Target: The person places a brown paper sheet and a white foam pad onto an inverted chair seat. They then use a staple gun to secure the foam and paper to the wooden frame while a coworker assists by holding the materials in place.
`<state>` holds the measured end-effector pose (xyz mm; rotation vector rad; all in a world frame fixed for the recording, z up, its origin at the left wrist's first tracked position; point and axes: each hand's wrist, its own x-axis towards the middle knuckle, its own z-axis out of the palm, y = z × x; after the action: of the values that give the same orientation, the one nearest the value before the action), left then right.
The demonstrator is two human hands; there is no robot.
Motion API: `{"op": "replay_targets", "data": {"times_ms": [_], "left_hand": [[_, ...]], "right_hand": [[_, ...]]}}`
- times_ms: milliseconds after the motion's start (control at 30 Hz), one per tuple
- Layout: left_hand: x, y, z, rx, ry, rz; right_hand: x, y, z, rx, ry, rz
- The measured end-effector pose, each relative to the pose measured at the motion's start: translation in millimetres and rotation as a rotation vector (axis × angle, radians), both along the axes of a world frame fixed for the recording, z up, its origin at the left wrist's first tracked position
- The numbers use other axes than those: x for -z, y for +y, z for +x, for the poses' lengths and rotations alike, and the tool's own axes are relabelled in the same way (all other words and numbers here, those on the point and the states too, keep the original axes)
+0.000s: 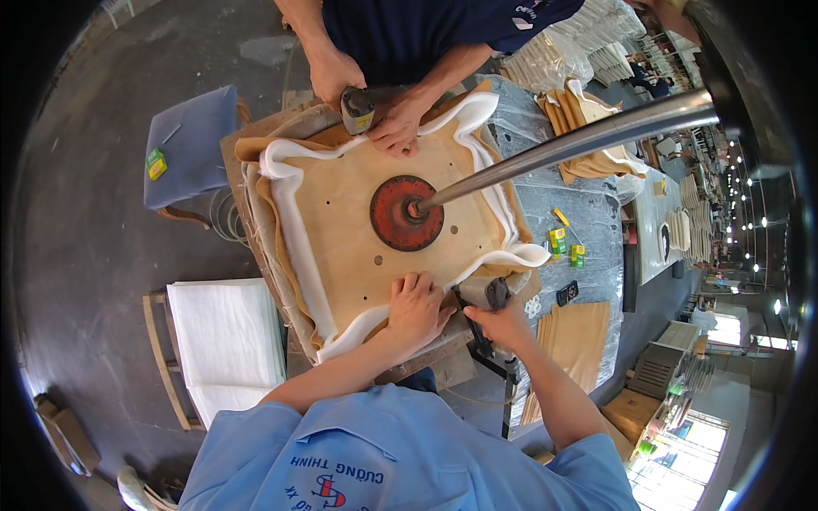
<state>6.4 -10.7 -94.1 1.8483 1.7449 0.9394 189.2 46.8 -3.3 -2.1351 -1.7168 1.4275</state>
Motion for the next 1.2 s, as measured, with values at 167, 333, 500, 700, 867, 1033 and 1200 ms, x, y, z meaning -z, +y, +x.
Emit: {"op": "replay_targets", "data": {"times_ms": [167,333,500,700,867,1033,1200], "left_hand": [[1.1,2.6,-1.5,0.009,0.001,-0.06],[4.1,3.2,0.7,-0.011,-0.031,-0.095],[3.2,4.7,-1.9,0.013,-0.013,-0.066],[-2.5,-7.7,-14.9,0.034,0.037,-0.01],[2.8,-4.5,-11.6,0.019,-0.02,-0.067],[3.4,-2.2,-7.9,0.015,-0.01,-0.097],[-0.6,-4.1,-19.4,0.024,-0.031,-0.055]], "right_hand": [[-13.0,-7.4,1.8,0.044,0.161,-0.069],[-12.7,-12.1,-7.6,0.018,0.097,-0.104],[-7.7,-7.1,-15.7,-0.015,-0.041,-0.031],[-11.5,-5.9,-6.7,0.037,0.105,-0.097],[-19.3,-19.1,-6.2,-0.014,0.155,-0.091],[-7.0,-20.6,-14.3,-0.01,0.027,-0.023],[-10.2,-12.0,-23.2,-0.025,-0.032,-0.075]]}}
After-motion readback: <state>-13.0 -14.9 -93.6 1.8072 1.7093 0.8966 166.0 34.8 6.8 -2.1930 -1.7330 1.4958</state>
